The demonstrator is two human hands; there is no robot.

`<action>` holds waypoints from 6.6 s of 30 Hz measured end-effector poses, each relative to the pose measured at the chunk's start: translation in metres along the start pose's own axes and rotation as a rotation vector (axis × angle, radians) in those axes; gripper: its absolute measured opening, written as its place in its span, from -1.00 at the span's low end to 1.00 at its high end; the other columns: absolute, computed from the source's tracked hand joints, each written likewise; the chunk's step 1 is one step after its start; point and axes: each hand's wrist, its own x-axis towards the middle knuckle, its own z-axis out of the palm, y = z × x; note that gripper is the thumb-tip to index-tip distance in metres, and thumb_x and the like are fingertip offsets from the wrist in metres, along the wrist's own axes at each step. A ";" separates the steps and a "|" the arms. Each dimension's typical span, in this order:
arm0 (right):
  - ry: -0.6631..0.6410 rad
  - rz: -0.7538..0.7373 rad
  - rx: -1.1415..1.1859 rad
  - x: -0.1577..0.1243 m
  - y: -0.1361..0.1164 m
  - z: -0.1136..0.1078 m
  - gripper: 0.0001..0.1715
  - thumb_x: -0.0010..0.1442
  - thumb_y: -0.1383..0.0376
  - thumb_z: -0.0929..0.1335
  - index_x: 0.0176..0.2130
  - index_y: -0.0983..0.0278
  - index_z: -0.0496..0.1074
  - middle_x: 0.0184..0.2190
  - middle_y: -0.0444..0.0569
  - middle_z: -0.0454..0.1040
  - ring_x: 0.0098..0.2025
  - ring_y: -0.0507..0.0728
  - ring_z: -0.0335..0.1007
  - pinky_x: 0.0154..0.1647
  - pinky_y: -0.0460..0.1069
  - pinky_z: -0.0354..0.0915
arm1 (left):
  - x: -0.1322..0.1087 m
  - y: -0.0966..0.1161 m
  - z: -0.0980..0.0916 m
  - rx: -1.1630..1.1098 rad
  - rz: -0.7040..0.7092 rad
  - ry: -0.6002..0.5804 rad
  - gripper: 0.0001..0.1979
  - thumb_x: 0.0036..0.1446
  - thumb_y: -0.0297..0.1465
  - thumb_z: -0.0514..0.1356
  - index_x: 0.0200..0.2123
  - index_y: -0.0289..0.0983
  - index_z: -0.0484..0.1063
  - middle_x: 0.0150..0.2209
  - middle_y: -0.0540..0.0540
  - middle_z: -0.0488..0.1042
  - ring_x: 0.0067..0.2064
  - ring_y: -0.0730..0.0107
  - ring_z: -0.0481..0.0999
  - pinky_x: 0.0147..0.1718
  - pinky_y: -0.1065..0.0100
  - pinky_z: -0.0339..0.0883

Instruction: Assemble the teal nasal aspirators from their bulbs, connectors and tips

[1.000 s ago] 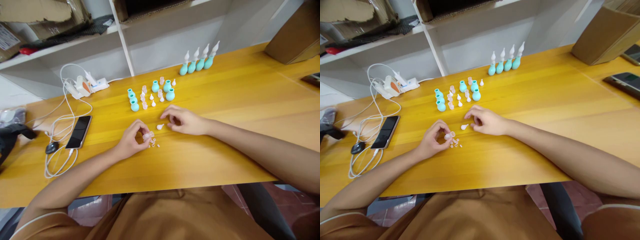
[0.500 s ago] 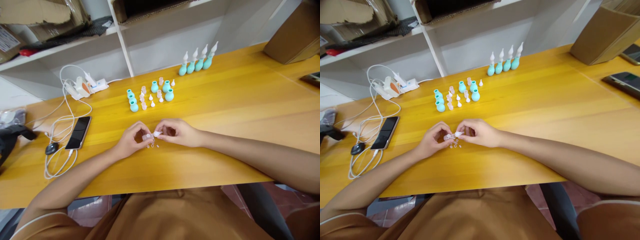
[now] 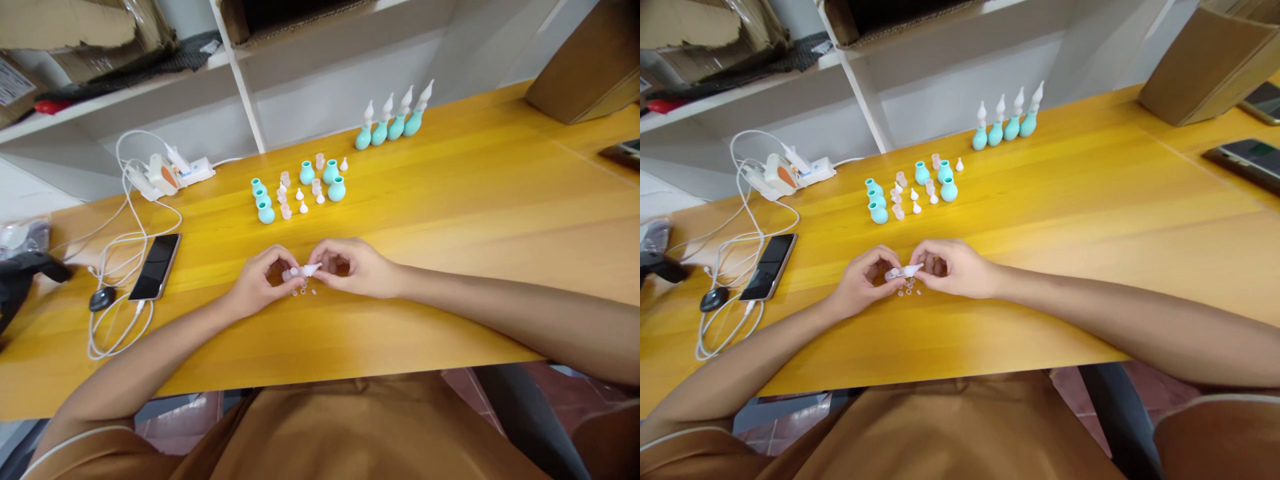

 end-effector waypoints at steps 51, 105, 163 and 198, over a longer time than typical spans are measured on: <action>-0.266 -0.175 -0.293 0.002 0.007 -0.009 -0.57 0.58 0.04 0.28 -0.21 0.29 0.46 -0.35 -0.06 0.53 -0.35 0.04 0.40 -0.29 -0.07 0.20 | -0.006 0.009 0.004 0.217 0.251 -0.044 -0.83 0.35 -0.40 0.37 -0.06 -0.20 0.46 -0.14 -0.07 0.61 -0.18 0.39 0.60 -0.19 0.38 0.46; 0.190 -0.148 0.132 0.009 0.000 -0.005 -0.50 0.55 0.09 0.34 -0.34 0.29 0.59 -0.20 -0.01 0.49 -0.34 0.02 0.53 -0.24 -0.01 0.56 | -0.003 0.002 0.001 0.221 0.121 0.044 -0.42 0.26 -0.24 0.47 0.25 -0.15 0.36 0.11 -0.18 0.52 0.03 0.21 0.57 0.08 0.14 0.50; -0.225 -0.233 -0.360 0.006 0.011 -0.008 -0.30 0.62 -0.08 0.17 -0.24 0.32 0.58 -0.37 0.00 0.58 -0.34 0.07 0.46 -0.27 -0.06 0.21 | -0.004 0.002 -0.001 0.476 0.328 -0.023 -0.67 0.39 -0.06 0.31 -0.04 -0.19 0.49 -0.22 -0.08 0.61 -0.13 0.20 0.49 -0.11 0.21 0.36; 0.041 0.056 -0.210 0.005 -0.001 0.015 -0.23 0.58 -0.20 0.12 -0.41 0.27 0.33 -0.51 -0.13 0.36 -0.47 0.01 0.21 -0.35 -0.05 0.12 | -0.008 -0.001 0.005 0.604 0.313 0.216 -0.76 0.43 -0.29 0.31 0.04 -0.19 0.37 -0.08 -0.14 0.57 -0.05 0.16 0.51 -0.03 0.09 0.43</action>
